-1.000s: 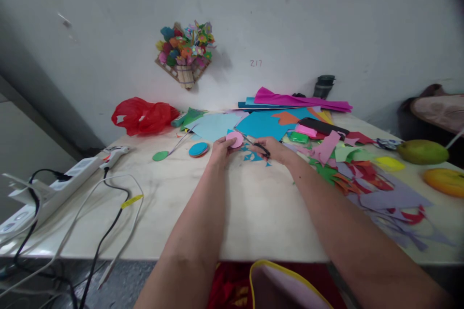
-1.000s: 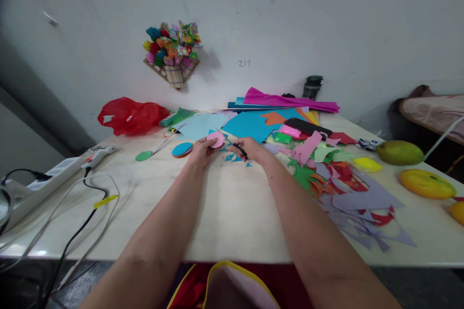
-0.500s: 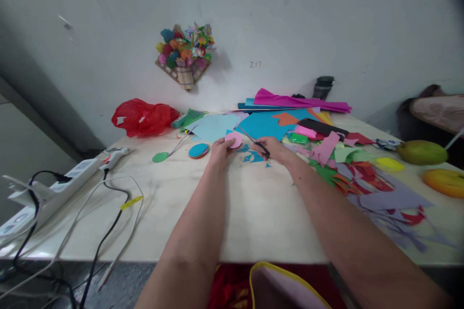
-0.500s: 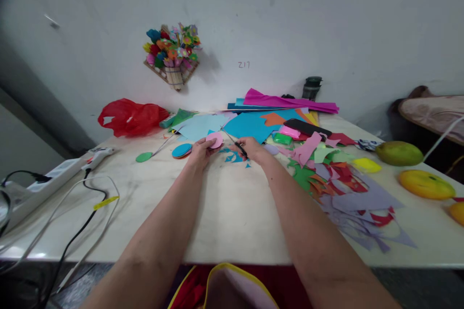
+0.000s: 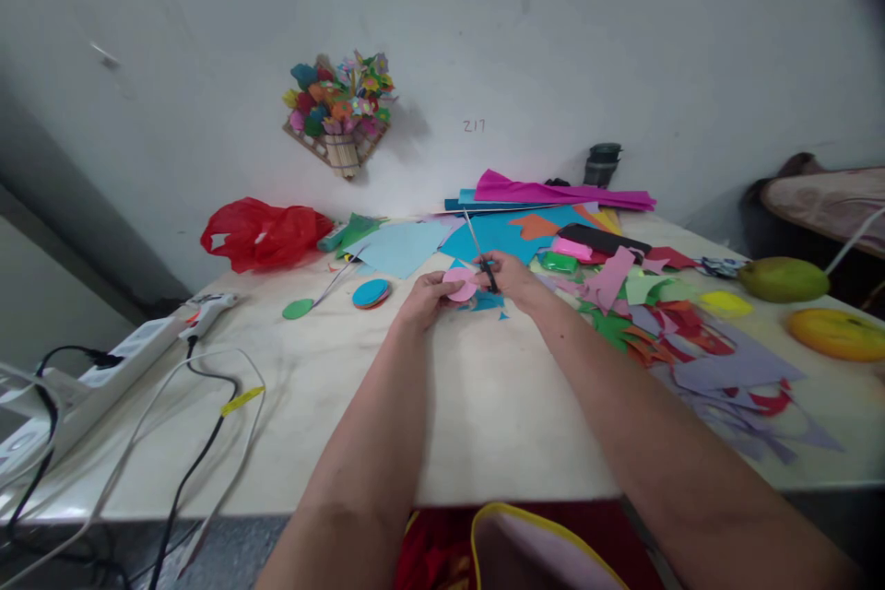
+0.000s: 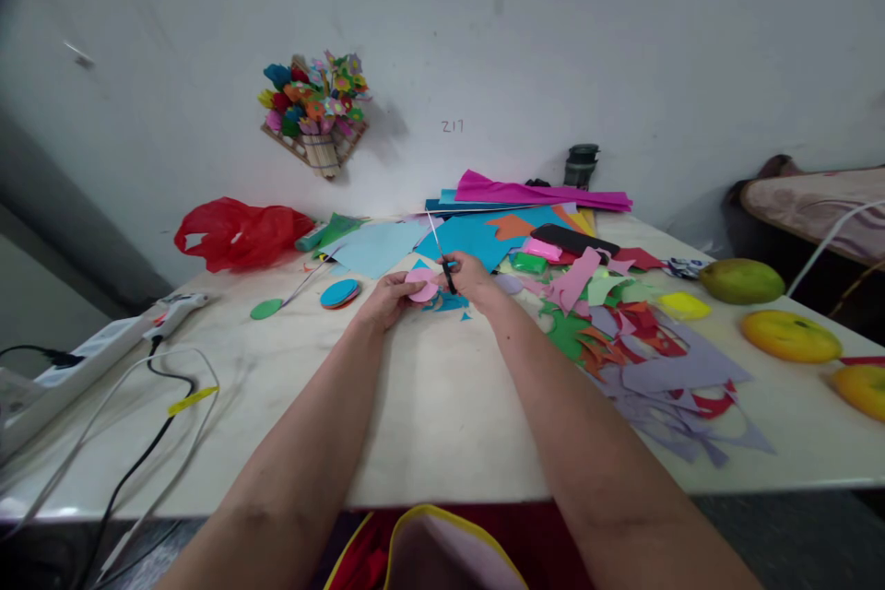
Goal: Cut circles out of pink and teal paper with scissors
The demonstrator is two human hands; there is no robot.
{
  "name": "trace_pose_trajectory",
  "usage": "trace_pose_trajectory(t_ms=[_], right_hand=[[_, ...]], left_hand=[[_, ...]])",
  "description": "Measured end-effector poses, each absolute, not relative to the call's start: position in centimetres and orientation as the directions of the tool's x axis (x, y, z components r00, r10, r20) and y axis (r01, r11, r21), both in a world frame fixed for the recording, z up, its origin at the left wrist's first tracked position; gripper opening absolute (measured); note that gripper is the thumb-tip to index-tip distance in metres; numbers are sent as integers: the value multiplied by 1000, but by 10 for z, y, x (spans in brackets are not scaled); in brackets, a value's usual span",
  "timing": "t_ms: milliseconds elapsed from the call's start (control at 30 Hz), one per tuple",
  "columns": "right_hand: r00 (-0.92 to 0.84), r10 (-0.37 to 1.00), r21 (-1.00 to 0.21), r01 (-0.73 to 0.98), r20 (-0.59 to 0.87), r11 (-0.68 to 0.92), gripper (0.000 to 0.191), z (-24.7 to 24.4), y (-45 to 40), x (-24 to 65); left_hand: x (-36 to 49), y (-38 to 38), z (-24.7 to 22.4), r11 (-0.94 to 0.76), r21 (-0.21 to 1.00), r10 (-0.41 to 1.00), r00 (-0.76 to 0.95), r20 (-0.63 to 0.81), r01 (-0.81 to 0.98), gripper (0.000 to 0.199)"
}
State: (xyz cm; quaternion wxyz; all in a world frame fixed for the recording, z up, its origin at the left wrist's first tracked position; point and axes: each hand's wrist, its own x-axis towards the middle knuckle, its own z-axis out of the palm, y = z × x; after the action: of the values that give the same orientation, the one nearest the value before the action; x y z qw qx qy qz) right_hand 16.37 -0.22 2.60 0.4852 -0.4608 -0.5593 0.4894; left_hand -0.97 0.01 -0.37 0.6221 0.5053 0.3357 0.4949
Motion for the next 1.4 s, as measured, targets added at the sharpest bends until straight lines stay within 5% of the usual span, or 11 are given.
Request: trace_pose_trajectory(t_ms=[400,600,867,1400], right_hand=[[90,981,-985,-4,173,174,37,20,1,147],[112,989,-992,-75,95,104,31,27,-4,147],[-75,996,-995,86,50,56,21,17,0,162],[-453,890,-977,154,62,147,34,21,-8,181]], left_hand=[[-1,2,-5,-44,933,990,113,89,-356,37],[2,0,-4,-83,915,995,17,98,-394,40],[-2,1,-4,-94,904,995,-27,91,-418,36],[-6,2,-3,-95,868,993,20,120,-488,30]])
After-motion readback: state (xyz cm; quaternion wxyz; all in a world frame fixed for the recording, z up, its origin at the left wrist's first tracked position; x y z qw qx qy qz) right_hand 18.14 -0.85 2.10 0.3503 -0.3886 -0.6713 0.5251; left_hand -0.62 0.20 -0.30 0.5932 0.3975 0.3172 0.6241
